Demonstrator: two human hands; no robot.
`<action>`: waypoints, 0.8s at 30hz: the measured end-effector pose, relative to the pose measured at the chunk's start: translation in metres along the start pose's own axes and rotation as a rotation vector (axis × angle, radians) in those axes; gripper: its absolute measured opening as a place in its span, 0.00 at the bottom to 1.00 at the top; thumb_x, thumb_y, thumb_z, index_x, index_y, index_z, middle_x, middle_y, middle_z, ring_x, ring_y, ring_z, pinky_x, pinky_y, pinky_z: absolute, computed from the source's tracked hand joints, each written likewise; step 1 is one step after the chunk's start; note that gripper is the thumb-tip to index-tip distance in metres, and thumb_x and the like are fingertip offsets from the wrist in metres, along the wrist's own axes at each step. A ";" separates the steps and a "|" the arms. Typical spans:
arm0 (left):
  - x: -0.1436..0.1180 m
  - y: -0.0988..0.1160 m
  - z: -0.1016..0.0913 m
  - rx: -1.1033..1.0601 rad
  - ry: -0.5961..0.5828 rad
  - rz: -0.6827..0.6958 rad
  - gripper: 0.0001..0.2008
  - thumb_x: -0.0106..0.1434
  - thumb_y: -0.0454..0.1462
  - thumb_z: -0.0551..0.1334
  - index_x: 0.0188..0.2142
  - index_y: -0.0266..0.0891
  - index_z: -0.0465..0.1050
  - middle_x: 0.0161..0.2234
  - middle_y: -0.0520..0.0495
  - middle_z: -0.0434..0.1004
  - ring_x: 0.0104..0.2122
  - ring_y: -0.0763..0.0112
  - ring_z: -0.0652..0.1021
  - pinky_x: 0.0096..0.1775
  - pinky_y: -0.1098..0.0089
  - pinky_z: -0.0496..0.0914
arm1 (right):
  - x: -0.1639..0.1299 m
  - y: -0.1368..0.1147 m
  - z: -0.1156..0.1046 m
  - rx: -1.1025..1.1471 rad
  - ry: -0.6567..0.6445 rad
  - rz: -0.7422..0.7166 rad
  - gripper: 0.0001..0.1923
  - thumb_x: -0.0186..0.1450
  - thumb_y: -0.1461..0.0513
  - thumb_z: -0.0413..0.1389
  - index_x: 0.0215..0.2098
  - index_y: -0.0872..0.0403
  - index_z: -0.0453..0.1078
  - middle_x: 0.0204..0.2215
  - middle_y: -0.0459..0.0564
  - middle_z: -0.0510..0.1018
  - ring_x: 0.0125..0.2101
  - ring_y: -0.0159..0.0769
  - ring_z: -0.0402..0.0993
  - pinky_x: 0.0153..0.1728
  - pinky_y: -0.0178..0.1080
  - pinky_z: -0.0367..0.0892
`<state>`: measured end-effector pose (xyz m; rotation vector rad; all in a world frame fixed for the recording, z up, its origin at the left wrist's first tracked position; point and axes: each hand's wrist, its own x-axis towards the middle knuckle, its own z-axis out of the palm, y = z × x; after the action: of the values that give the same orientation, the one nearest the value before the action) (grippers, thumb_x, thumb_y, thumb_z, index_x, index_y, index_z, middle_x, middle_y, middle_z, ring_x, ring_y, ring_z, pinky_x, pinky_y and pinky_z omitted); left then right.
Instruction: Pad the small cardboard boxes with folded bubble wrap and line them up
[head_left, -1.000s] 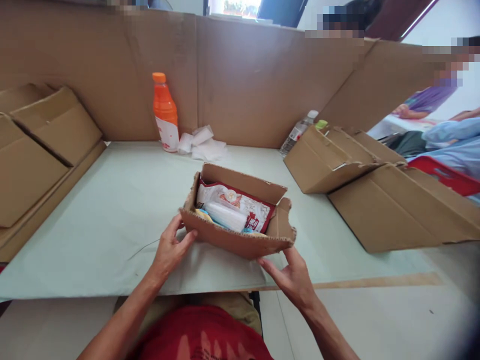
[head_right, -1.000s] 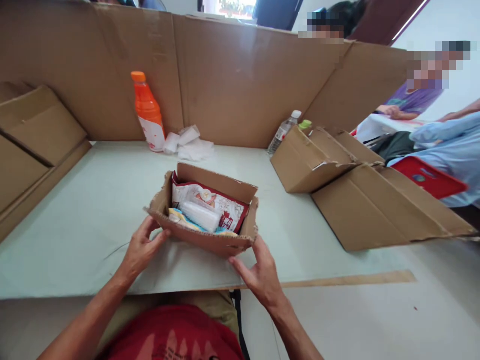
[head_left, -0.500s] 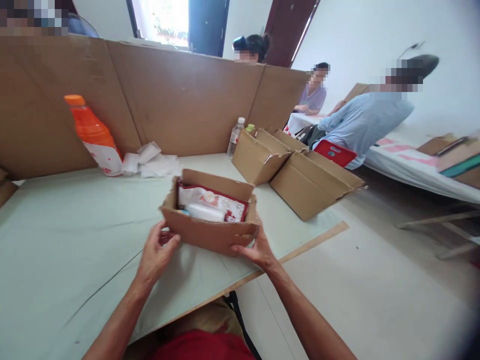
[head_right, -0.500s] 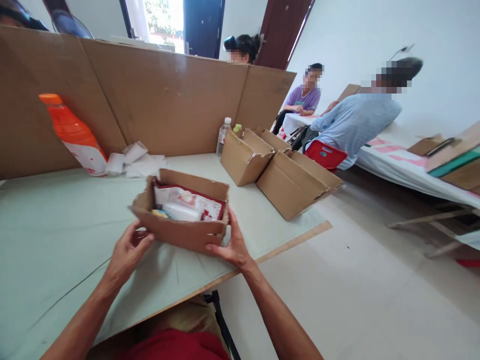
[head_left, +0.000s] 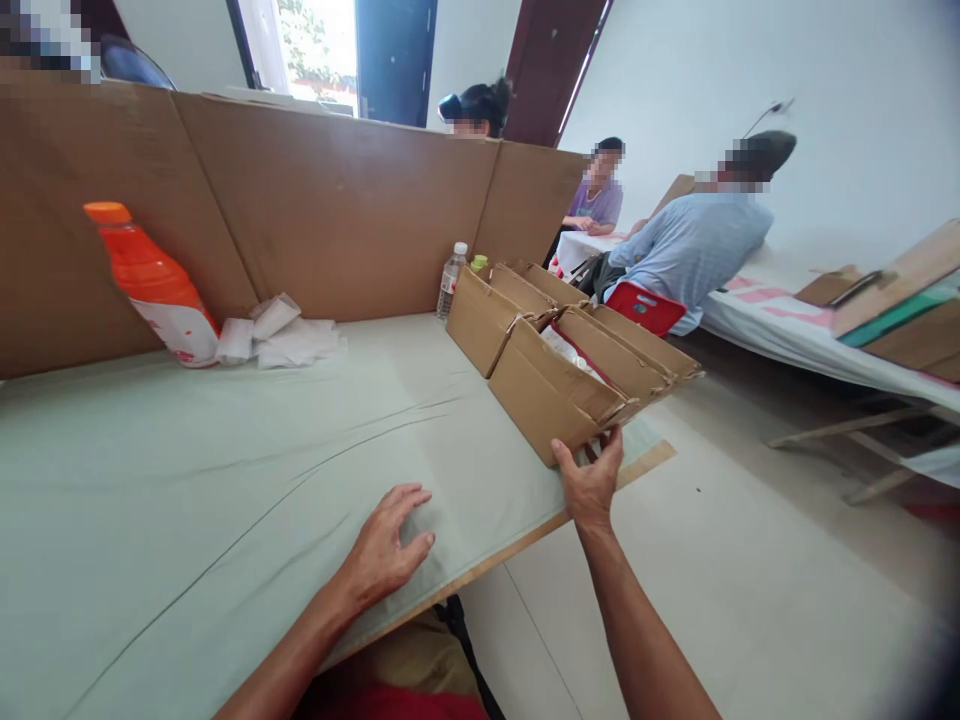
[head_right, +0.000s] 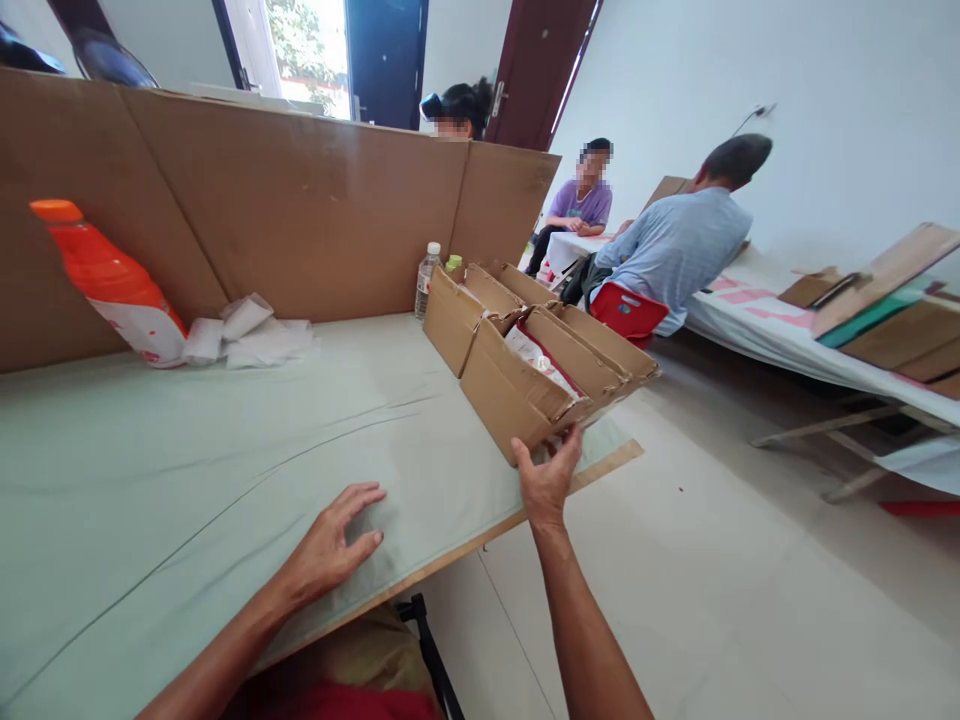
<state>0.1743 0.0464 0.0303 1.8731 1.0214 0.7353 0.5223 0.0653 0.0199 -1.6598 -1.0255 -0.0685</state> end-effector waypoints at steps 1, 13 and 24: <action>-0.008 -0.004 -0.003 0.027 0.018 -0.001 0.23 0.60 0.36 0.62 0.56 0.41 0.74 0.60 0.37 0.72 0.58 0.53 0.74 0.53 0.55 0.75 | -0.006 0.003 0.000 0.014 -0.016 0.038 0.52 0.57 0.46 0.63 0.71 0.58 0.47 0.64 0.67 0.58 0.62 0.51 0.62 0.59 0.54 0.65; -0.133 -0.071 -0.119 0.620 0.684 -0.242 0.16 0.63 0.38 0.59 0.48 0.38 0.77 0.51 0.37 0.79 0.54 0.53 0.75 0.58 0.49 0.69 | -0.119 -0.016 0.008 -0.285 -0.379 -0.410 0.17 0.71 0.55 0.51 0.48 0.54 0.77 0.52 0.58 0.79 0.56 0.52 0.72 0.59 0.58 0.59; -0.153 -0.082 -0.120 0.556 0.748 -0.207 0.13 0.63 0.35 0.59 0.46 0.39 0.78 0.48 0.41 0.81 0.52 0.58 0.76 0.57 0.53 0.70 | -0.121 -0.018 0.012 -0.350 -0.354 -0.514 0.22 0.71 0.54 0.46 0.49 0.56 0.77 0.51 0.59 0.80 0.55 0.53 0.75 0.56 0.56 0.64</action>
<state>-0.0255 -0.0138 -0.0008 1.9175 2.0287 1.1468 0.4297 0.0048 -0.0347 -1.7103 -1.7779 -0.3170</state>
